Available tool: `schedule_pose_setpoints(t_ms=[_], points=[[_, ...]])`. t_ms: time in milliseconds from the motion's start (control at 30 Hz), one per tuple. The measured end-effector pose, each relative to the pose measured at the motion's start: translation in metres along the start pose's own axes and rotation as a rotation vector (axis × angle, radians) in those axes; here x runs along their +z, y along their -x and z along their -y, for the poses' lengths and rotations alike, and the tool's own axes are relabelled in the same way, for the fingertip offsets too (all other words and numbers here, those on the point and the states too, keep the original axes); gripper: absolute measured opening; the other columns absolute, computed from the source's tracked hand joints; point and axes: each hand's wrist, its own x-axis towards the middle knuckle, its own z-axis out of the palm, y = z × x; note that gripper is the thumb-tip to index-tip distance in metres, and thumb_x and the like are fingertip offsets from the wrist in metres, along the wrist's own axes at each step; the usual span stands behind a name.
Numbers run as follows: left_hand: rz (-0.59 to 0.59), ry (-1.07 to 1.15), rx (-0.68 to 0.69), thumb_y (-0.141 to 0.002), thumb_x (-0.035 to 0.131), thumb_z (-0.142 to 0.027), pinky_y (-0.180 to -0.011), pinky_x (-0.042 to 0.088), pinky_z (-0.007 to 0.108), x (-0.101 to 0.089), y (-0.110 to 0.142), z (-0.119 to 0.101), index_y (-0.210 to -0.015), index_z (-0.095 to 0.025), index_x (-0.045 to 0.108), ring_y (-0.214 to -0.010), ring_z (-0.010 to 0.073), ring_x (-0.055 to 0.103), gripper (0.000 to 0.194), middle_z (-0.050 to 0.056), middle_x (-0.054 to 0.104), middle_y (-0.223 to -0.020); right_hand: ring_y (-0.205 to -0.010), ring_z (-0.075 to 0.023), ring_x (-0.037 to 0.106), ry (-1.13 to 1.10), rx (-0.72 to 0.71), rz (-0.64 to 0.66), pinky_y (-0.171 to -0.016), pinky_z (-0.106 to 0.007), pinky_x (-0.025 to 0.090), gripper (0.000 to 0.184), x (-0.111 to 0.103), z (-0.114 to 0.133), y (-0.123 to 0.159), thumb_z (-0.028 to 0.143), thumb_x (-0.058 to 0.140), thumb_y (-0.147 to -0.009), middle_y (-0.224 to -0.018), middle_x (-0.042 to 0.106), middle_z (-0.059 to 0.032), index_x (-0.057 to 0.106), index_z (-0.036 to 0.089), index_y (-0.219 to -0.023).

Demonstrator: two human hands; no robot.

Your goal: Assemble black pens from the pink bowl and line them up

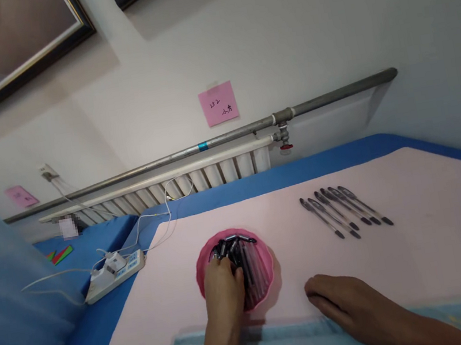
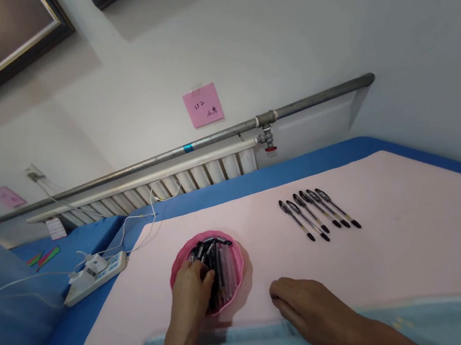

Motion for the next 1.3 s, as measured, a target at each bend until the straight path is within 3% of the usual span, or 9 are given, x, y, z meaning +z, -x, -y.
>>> schedule_pose_setpoints(t_ms=[100,200,300,533,700,833,967,1100,1300], points=[[0.052,-0.110,-0.017,-0.067,0.059,-0.024,-0.080,0.036,0.041,0.000,-0.001,-0.001,-0.059,-0.018,0.062,-0.085,0.0300,0.055,0.011,0.014,0.062,-0.081,-0.066,-0.0172,0.057,0.000,-0.001,-0.002,-0.060,-0.027,0.041,0.021,0.002,-0.003,0.000,0.021,0.036,-0.088,-0.074,0.061,-0.0023,0.054,0.022,-0.077],[0.187,-0.343,-0.079,-0.072,0.052,-0.027,-0.081,0.038,0.042,0.000,-0.003,-0.006,-0.072,-0.014,0.067,-0.094,0.0320,0.055,0.020,0.018,0.062,-0.095,-0.066,-0.0172,0.058,0.022,-0.020,0.001,-0.061,-0.028,0.042,0.021,0.003,-0.005,0.000,0.020,0.036,-0.088,-0.075,0.061,-0.0030,0.054,0.021,-0.079],[0.266,-0.412,-0.105,-0.073,0.050,-0.026,-0.079,0.039,0.042,0.000,-0.005,-0.011,-0.076,-0.011,0.068,-0.093,0.0320,0.057,0.023,0.018,0.063,-0.098,-0.067,-0.0174,0.058,0.050,-0.031,0.011,-0.061,-0.028,0.043,0.021,0.003,-0.004,0.000,0.018,0.035,-0.088,-0.076,0.061,-0.0042,0.053,0.020,-0.078],[0.290,-0.374,-0.132,-0.066,0.051,-0.019,-0.073,0.040,0.037,-0.001,-0.008,-0.008,-0.069,-0.014,0.066,-0.088,0.0276,0.060,0.016,0.013,0.066,-0.092,-0.067,-0.0178,0.058,0.049,-0.012,0.014,-0.061,-0.028,0.043,0.022,0.002,-0.002,-0.001,0.019,0.035,-0.088,-0.075,0.062,-0.0040,0.054,0.020,-0.078],[0.198,-0.295,-0.131,-0.072,0.046,-0.019,-0.068,0.040,0.031,-0.007,-0.007,-0.006,-0.068,-0.015,0.061,-0.080,0.0210,0.059,0.016,0.010,0.064,-0.085,-0.062,-0.0164,0.054,-0.045,0.003,-0.065,-0.057,-0.027,0.040,0.021,0.001,-0.002,-0.001,0.020,0.037,-0.086,-0.069,0.058,-0.0016,0.052,0.021,-0.073],[0.034,-0.013,0.073,-0.074,0.047,-0.019,-0.065,0.039,0.028,0.001,0.011,-0.023,-0.064,-0.016,0.054,-0.072,0.0164,0.054,0.012,0.005,0.058,-0.074,-0.058,-0.0147,0.050,-0.353,0.107,-0.155,-0.054,-0.025,0.038,0.019,-0.004,0.005,-0.003,0.028,0.041,-0.085,-0.063,0.053,0.0013,0.052,0.022,-0.071],[0.079,0.139,0.345,-0.074,0.049,-0.013,-0.068,0.039,0.029,0.022,0.036,-0.044,-0.069,-0.016,0.053,-0.075,0.0159,0.052,0.007,0.003,0.054,-0.076,-0.043,-0.0113,0.042,-0.744,0.261,-0.141,-0.042,-0.023,0.033,0.022,-0.003,0.010,-0.005,0.039,0.040,-0.084,-0.054,0.047,0.0056,0.053,0.022,-0.090],[0.105,0.198,0.408,-0.076,0.049,-0.011,-0.071,0.040,0.031,0.035,0.048,-0.052,-0.072,-0.016,0.052,-0.077,0.0161,0.051,0.007,0.004,0.055,-0.080,-0.042,-0.0100,0.042,-0.876,0.273,-0.156,-0.041,-0.022,0.033,0.023,0.001,0.008,-0.006,0.041,0.045,-0.082,-0.052,0.045,0.0064,0.054,0.020,-0.079],[0.153,0.214,0.415,-0.077,0.049,-0.012,-0.071,0.041,0.032,0.039,0.048,-0.051,-0.074,-0.017,0.053,-0.078,0.0169,0.050,0.007,0.005,0.056,-0.081,-0.040,-0.0086,0.043,-0.959,0.252,-0.184,-0.041,-0.021,0.033,0.022,-0.002,0.013,-0.007,0.040,0.050,-0.079,-0.051,0.047,0.0071,0.051,0.020,-0.068]])
